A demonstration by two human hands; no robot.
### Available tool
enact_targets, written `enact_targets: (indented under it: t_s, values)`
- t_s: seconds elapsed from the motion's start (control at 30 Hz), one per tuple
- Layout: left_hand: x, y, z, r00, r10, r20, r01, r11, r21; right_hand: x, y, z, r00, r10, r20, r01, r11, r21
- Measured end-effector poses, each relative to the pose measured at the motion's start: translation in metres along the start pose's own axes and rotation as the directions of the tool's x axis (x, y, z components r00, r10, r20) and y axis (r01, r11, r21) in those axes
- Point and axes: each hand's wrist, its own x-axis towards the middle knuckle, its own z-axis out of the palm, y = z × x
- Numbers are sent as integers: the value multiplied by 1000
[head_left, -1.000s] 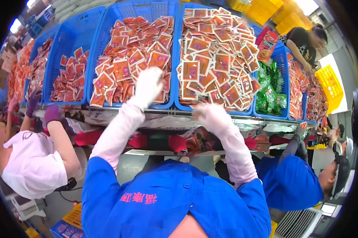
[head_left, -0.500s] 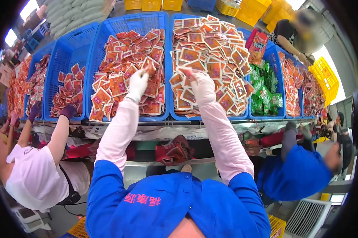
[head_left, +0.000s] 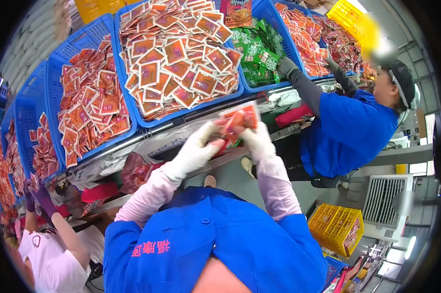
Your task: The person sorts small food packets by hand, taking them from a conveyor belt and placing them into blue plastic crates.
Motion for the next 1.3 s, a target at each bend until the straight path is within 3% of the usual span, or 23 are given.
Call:
enact_targets:
  t_s: [0.03,0.07,0.1,0.17,0.2,0.23,0.27,0.3,0.33,0.5,0.57,0.63,0.7,0.73,0.77,0.8,0.87,0.9,1.0,1.07,1.17,1.23,1.3]
  values:
    - [3,1,12,999,-26,37,20,986,164,-12,-23,-8,998,-19,-58,12,994,-111]
    - [7,-13,16,985,158,72,-165,729,665,-11,-17,-17,995,-63,-71,42,964,-264]
    - [14,-12,17,972,171,160,-230,579,782,-6,-4,-23,991,-112,-66,76,911,-406]
    - [12,-42,7,941,99,325,-337,160,928,13,31,-32,952,-135,276,307,391,-868]
    - [7,-54,1,903,162,397,-414,87,906,15,11,-4,936,272,222,201,101,-974]
    - [0,-59,-2,854,212,475,-488,9,873,23,34,12,876,450,173,118,147,-982]
    - [-8,-65,2,848,189,495,-517,91,851,28,55,25,794,562,233,324,-67,-944]
    - [-20,-57,3,815,185,549,-568,69,820,52,113,39,765,639,83,75,40,-996]
    - [-29,-58,7,806,158,571,-585,63,808,71,158,31,763,637,108,105,43,-994]
    - [-64,-52,-30,858,119,501,-512,110,852,79,107,103,709,617,341,383,69,-921]
    - [-64,-24,-62,916,286,281,-371,339,864,73,87,108,682,609,405,460,74,-885]
    - [-58,27,-113,988,154,27,-63,232,971,78,57,128,665,602,442,513,62,-856]
    - [-52,7,-200,893,424,-151,59,222,973,85,-24,145,628,498,597,558,247,-793]
    - [-47,7,-233,868,425,-255,205,162,965,103,-22,142,653,259,712,617,364,-698]
    - [-42,5,-262,827,435,-355,348,100,932,111,-46,163,767,116,632,593,249,-766]
    - [-37,-9,-287,806,446,-390,424,25,905,138,-32,174,806,-112,581,584,302,-753]
    - [-33,-35,-316,821,318,-475,532,-121,838,170,-39,207,791,-349,502,581,173,-795]
    - [-32,-41,-323,832,174,-526,553,-202,808,194,-24,219,812,-374,447,514,95,-853]
    - [-30,-50,-335,835,188,-517,546,-161,822,239,7,226,850,-282,446,441,-84,-894]
    - [-36,-54,-344,811,245,-531,566,-100,818,245,-2,228,935,-151,322,323,-19,-946]
    - [-41,-41,-336,811,270,-519,557,-88,826,233,-4,211,820,-527,224,428,305,-851]
    - [-40,-39,-322,798,319,-511,564,-94,821,200,-20,208,866,-481,135,391,485,-782]
    - [-42,-42,-311,792,358,-495,559,-100,823,171,-15,197,898,-421,129,422,742,-520]
